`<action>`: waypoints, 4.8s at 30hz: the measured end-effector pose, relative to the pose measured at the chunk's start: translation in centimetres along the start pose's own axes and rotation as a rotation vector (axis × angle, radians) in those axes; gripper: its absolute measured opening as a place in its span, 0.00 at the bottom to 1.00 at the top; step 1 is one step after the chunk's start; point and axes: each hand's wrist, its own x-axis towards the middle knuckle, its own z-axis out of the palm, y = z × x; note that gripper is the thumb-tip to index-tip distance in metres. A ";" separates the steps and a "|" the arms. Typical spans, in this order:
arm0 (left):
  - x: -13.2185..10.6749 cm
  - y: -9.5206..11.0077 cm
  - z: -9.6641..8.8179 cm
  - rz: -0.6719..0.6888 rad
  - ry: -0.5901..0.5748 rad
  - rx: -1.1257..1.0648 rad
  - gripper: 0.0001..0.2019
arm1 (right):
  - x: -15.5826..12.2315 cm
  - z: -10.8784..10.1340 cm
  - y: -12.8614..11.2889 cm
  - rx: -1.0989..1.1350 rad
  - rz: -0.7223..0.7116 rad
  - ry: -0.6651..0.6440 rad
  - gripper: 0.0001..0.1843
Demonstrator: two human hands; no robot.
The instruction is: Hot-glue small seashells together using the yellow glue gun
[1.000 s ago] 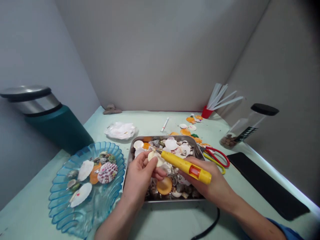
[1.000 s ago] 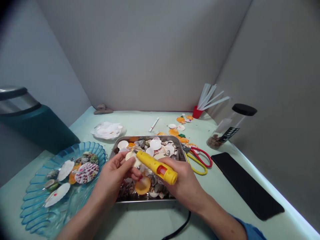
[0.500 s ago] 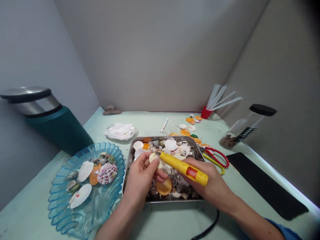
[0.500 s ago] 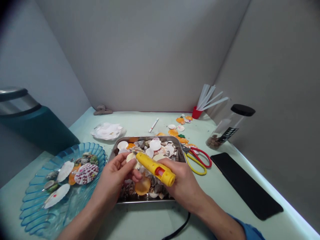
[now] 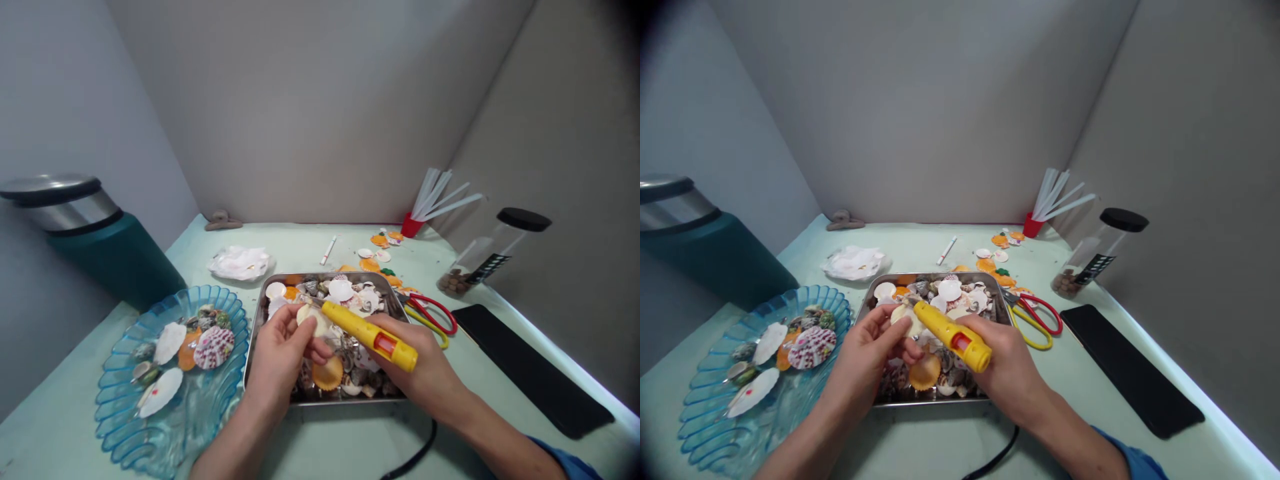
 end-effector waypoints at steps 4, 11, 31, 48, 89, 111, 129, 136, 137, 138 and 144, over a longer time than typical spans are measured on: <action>0.0 0.0 0.1 0.003 0.004 0.002 0.13 | -0.1 0.0 0.1 -0.018 -0.054 0.006 0.07; 0.0 0.1 0.1 -0.012 0.012 -0.014 0.15 | -0.1 -0.2 -0.1 -0.008 -0.078 0.003 0.07; 0.0 0.2 0.2 0.001 0.022 -0.003 0.14 | -0.1 -0.1 -0.4 -0.021 -0.060 -0.023 0.07; -0.1 0.1 0.1 0.004 0.027 0.022 0.15 | -0.1 -0.1 -0.3 -0.082 -0.051 0.053 0.07; 0.0 0.0 -0.2 0.037 0.061 -0.038 0.14 | -0.1 0.0 -0.3 -0.131 -0.120 0.064 0.06; 0.0 -0.2 -0.2 0.039 0.056 -0.023 0.13 | -0.2 -0.1 -0.2 -0.085 -0.112 0.044 0.06; -0.2 0.0 0.1 0.018 0.056 0.006 0.14 | -0.2 -0.1 -0.2 -0.063 -0.102 0.026 0.07; -0.2 0.0 0.1 0.024 0.040 0.025 0.12 | -0.2 -0.1 -0.3 -0.072 -0.092 0.016 0.06; -0.2 0.0 0.1 0.024 0.037 0.027 0.12 | -0.2 -0.1 -0.3 -0.071 -0.090 0.014 0.06; -0.2 0.0 0.1 0.024 0.035 0.031 0.12 | -0.2 -0.1 -0.3 -0.071 -0.088 0.013 0.06; 0.0 -0.1 0.1 0.005 0.027 0.041 0.13 | -0.1 -0.2 -0.4 -0.052 -0.094 0.001 0.09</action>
